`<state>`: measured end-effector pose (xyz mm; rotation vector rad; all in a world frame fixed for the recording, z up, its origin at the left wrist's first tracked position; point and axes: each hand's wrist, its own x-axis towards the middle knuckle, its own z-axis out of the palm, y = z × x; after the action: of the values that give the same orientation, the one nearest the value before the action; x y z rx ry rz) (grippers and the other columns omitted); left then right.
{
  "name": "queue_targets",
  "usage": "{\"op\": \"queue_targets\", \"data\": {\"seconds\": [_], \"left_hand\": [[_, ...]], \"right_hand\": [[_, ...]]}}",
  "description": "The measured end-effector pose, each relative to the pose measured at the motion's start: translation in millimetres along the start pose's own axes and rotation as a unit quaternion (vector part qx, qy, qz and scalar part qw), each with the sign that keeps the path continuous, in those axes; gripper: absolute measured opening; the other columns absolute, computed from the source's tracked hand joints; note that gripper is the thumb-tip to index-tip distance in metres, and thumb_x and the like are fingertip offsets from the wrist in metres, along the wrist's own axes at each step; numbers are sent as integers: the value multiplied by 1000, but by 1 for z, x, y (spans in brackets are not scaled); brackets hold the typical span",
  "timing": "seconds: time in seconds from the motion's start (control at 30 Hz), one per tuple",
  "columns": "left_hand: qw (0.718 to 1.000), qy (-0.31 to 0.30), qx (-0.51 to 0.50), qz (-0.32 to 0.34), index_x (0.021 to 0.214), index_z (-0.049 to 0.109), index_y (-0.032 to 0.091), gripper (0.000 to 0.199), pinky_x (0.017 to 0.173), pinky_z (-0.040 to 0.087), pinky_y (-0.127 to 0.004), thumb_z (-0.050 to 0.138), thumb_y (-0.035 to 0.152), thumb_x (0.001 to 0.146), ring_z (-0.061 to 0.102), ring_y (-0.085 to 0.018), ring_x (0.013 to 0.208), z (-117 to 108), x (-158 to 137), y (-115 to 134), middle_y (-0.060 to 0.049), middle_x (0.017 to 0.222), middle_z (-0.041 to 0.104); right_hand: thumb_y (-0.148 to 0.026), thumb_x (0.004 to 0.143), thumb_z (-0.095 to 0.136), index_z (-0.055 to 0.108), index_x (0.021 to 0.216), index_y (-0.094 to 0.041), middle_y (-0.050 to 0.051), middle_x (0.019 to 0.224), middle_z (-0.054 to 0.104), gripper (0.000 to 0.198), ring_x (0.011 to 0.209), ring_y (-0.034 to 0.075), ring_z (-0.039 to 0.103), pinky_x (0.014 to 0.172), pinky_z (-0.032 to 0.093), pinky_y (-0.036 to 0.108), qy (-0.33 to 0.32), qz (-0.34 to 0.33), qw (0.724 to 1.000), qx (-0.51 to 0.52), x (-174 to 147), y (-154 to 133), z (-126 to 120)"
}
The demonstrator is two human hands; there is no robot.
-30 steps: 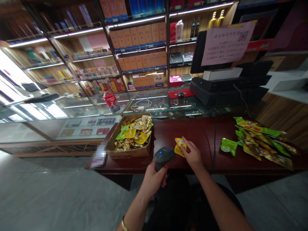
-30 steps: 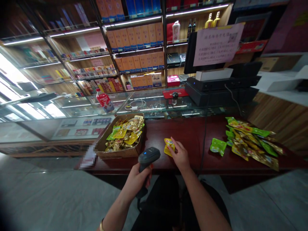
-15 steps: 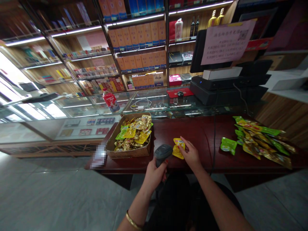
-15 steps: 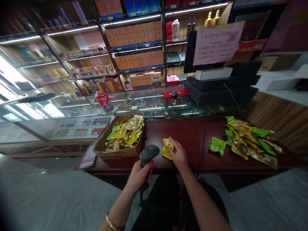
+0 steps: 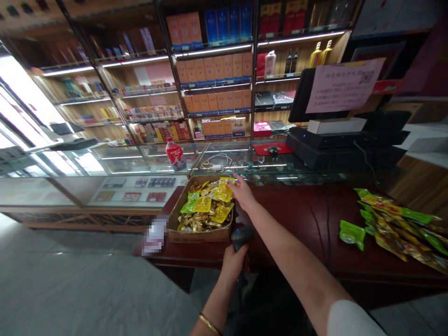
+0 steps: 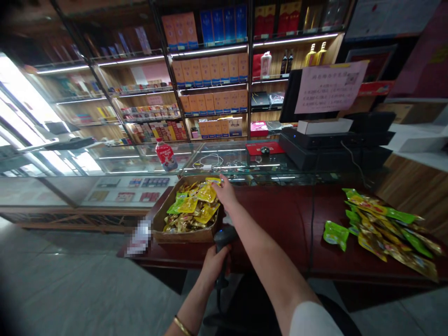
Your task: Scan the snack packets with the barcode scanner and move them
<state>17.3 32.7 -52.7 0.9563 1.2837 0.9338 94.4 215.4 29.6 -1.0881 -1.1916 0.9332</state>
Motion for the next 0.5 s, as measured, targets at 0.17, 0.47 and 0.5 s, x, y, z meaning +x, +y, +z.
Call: {"op": "queue_targets", "data": {"seconds": [0.17,0.47,0.5], "left_hand": [[1000,3,14,-2,64,52,20,34,32,36,-22,66,50,73,48,-12,30,-2,1,-1,3,44,54],[1000,-18,20,10,57,54,19,43,33,35,-22,69,57,70,47,-11,30,-3,2,0,2,41,53],[999,-17,25,10,57,55,19,43,33,36,-22,68,57,70,47,-11,30,-4,3,0,2,41,53]], "right_hand": [[-29,83,66,64,122,-21,7,115,73,41,105,20,69,97,54,39,31,-6,994,-101,5,4,-10],[-38,93,47,33,153,-1,30,162,22,72,152,43,9,118,10,64,269,168,841,-437,-101,43,-214],[-41,95,45,31,154,0,32,162,20,73,152,44,9,117,13,64,274,184,804,-494,-108,44,-228]]}}
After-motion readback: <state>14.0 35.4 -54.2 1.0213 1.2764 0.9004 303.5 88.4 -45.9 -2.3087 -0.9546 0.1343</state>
